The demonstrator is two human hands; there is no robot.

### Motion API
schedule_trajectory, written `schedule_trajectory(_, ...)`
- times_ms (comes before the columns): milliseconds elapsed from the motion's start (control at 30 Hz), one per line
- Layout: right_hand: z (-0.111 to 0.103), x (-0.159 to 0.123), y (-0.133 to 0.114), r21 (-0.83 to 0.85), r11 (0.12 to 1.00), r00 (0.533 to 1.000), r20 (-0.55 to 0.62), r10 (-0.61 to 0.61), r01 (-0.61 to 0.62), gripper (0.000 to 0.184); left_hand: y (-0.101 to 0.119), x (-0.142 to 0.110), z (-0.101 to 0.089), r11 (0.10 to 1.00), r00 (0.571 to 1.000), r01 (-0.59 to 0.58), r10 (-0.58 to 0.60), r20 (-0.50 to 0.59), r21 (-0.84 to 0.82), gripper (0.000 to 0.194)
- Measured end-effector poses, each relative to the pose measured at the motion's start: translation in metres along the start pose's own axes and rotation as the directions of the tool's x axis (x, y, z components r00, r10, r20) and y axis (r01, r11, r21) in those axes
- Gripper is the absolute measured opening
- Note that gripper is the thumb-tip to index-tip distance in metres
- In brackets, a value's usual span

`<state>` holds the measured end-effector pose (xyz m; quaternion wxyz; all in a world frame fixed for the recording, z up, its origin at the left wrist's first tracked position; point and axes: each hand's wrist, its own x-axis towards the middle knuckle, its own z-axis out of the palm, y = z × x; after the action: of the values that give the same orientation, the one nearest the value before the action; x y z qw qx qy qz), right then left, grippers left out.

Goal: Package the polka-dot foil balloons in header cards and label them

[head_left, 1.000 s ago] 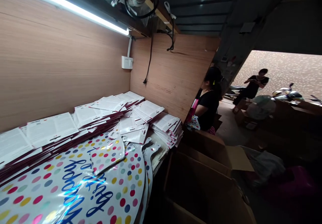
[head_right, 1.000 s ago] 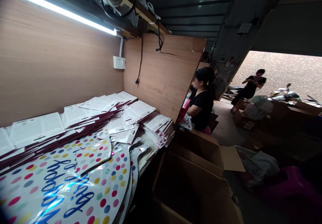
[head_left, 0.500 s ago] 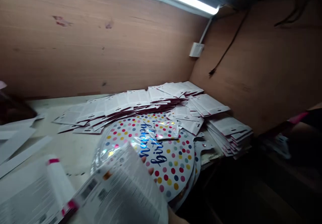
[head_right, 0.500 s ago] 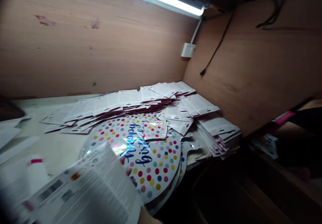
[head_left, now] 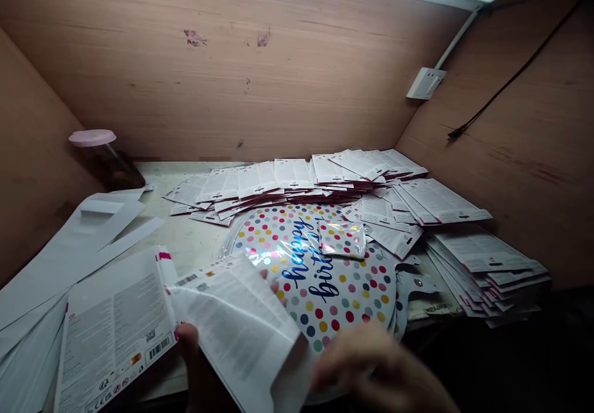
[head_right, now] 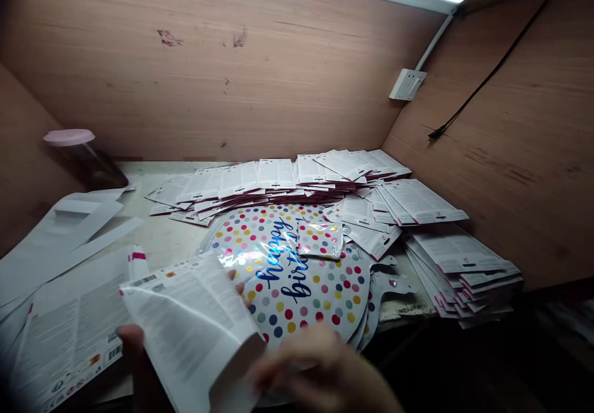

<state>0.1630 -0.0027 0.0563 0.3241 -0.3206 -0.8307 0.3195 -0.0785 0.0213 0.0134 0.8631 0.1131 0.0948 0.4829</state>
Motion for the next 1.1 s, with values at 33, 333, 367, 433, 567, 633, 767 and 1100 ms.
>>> schedule_trajectory(33, -0.015, 0.005, 0.022, -0.108, 0.992, 0.996, -0.073, 0.060, -0.068, 0.031, 0.006, 0.000, 0.002, 0.999, 1.000, -0.030, 0.030, -0.006, 0.012, 0.096)
schedule_trajectory(333, -0.058, 0.062, 0.167, -0.737, 0.552, 0.854, -0.066, 0.516, -0.391, 0.072, 0.010, 0.015, -0.008, 0.978, 0.980, -0.192, 0.196, -0.041, 0.084, 0.093)
schedule_trajectory(367, -0.052, 0.062, 0.163, -0.740, 0.536, 0.851, -0.093, 0.517, -0.407, 0.066, 0.010, 0.018, -0.009, 0.972, 0.972, -0.221, 0.226, -0.064, 0.081, 0.093)
schedule_trajectory(433, -0.038, 0.055, 0.140, -0.736, 0.555, 0.884, -0.127, 0.449, -0.388, 0.059, 0.011, 0.023, -0.009, 0.958, 0.945, -0.278, 0.285, -0.158, 0.068, 0.092)
schedule_trajectory(567, -0.013, 0.022, 0.059, -0.702, 0.711, 0.990, -0.115, -0.077, -0.026, 0.060, 0.018, 0.033, -0.004, 0.948, 0.882, -0.308, 0.317, -0.349, 0.081, 0.093)
schedule_trajectory(633, -0.002, 0.008, 0.021, -0.742, 0.657, 0.975, -0.022, -0.223, 0.133, 0.053, 0.018, 0.037, -0.001, 0.939, 0.857, -0.329, 0.343, -0.384, 0.104, 0.093)
schedule_trajectory(767, 0.025, 0.005, -0.011, -0.877, 0.466, 0.981, 0.029, -0.194, 0.118, 0.044, 0.008, 0.040, 0.002, 0.922, 0.849, -0.354, 0.388, -0.358, 0.157, 0.090)
schedule_trajectory(1100, 0.052, 0.021, -0.004, -0.898, 0.432, 0.996, -0.068, 0.059, -0.086, 0.053, 0.000, 0.036, 0.013, 0.888, 0.829, -0.365, 0.447, -0.336, 0.281, 0.089)
